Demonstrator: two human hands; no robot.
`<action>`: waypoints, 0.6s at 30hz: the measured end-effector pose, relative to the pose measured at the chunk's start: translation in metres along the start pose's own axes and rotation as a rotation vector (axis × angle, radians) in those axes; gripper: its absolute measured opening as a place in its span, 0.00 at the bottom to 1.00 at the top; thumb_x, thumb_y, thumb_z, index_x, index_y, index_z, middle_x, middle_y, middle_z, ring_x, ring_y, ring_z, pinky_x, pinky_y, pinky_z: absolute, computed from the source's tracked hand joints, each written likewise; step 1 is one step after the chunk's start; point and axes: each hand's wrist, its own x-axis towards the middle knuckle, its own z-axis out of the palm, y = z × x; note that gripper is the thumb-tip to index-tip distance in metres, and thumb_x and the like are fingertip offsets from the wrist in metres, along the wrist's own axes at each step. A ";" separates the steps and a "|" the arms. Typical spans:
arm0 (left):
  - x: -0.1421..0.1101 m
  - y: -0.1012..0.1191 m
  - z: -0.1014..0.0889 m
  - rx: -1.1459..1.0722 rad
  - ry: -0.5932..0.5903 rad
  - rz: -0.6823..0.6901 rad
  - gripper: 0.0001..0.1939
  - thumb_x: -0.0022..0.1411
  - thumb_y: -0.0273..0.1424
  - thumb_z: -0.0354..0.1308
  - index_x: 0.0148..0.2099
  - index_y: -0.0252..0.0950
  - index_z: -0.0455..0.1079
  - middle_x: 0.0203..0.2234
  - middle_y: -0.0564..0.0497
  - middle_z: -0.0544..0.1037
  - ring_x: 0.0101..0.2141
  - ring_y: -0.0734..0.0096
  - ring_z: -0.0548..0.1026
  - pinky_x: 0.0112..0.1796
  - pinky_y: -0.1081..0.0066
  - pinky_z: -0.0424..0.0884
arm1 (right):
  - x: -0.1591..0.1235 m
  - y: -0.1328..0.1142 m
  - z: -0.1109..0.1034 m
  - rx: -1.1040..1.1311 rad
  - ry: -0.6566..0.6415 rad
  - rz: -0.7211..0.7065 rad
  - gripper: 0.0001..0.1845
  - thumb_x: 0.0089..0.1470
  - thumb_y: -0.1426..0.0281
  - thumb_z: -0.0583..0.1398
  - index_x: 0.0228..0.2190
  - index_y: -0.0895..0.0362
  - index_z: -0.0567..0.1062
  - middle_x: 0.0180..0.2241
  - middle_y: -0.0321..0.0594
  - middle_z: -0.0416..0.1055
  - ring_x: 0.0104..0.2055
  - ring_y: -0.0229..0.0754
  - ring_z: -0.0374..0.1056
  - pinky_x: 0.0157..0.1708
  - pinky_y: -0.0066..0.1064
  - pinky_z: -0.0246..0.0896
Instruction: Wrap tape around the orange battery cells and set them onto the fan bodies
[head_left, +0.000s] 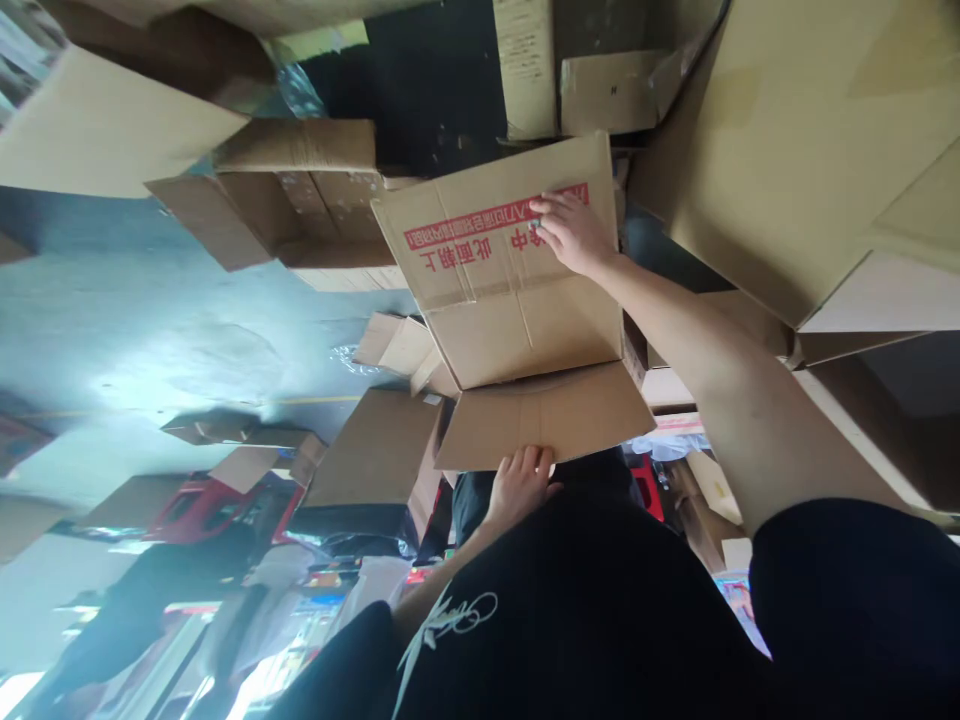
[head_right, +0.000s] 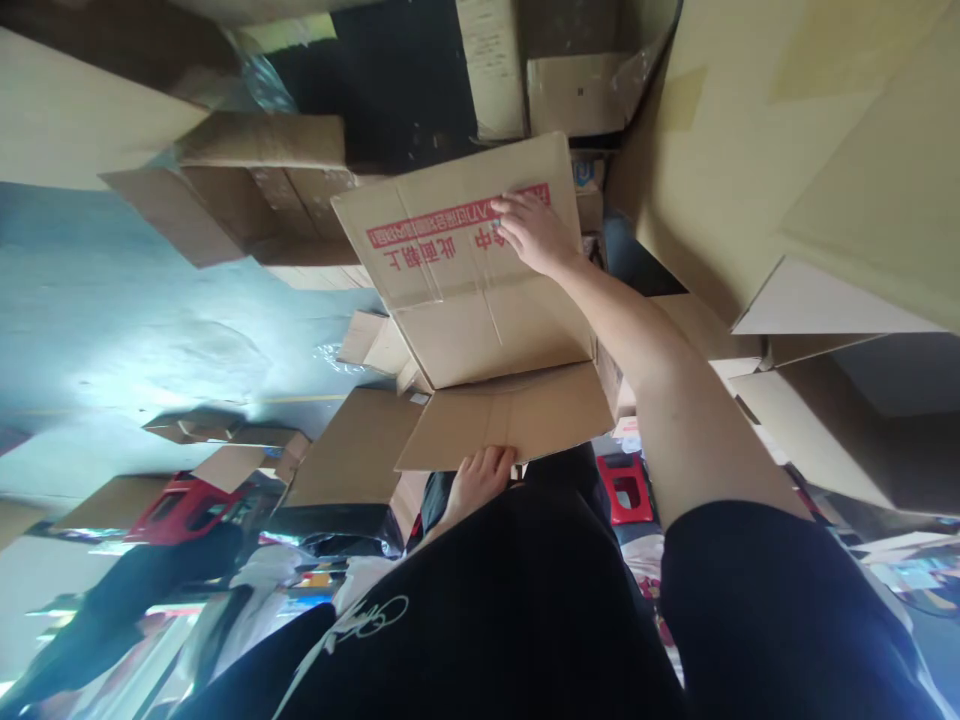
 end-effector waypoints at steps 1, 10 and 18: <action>0.002 -0.011 -0.006 -0.165 -0.049 0.005 0.08 0.59 0.42 0.70 0.41 0.49 0.81 0.46 0.41 0.85 0.53 0.39 0.82 0.55 0.45 0.78 | -0.009 -0.006 0.000 0.008 -0.038 -0.004 0.29 0.79 0.61 0.44 0.66 0.52 0.77 0.77 0.42 0.63 0.82 0.48 0.50 0.82 0.52 0.41; 0.212 -0.046 -0.144 -0.948 0.323 -0.149 0.34 0.78 0.59 0.38 0.55 0.39 0.75 0.49 0.37 0.83 0.59 0.58 0.82 0.61 0.56 0.79 | -0.154 -0.105 0.090 0.157 -0.305 0.021 0.17 0.74 0.63 0.58 0.41 0.55 0.86 0.45 0.49 0.85 0.49 0.51 0.78 0.51 0.41 0.73; 0.259 -0.026 -0.175 -1.032 0.443 -0.067 0.33 0.79 0.54 0.35 0.59 0.40 0.74 0.48 0.41 0.82 0.59 0.65 0.79 0.59 0.59 0.80 | -0.099 -0.100 0.116 0.171 -0.085 -0.131 0.16 0.75 0.67 0.57 0.51 0.54 0.85 0.72 0.50 0.71 0.77 0.55 0.62 0.78 0.58 0.52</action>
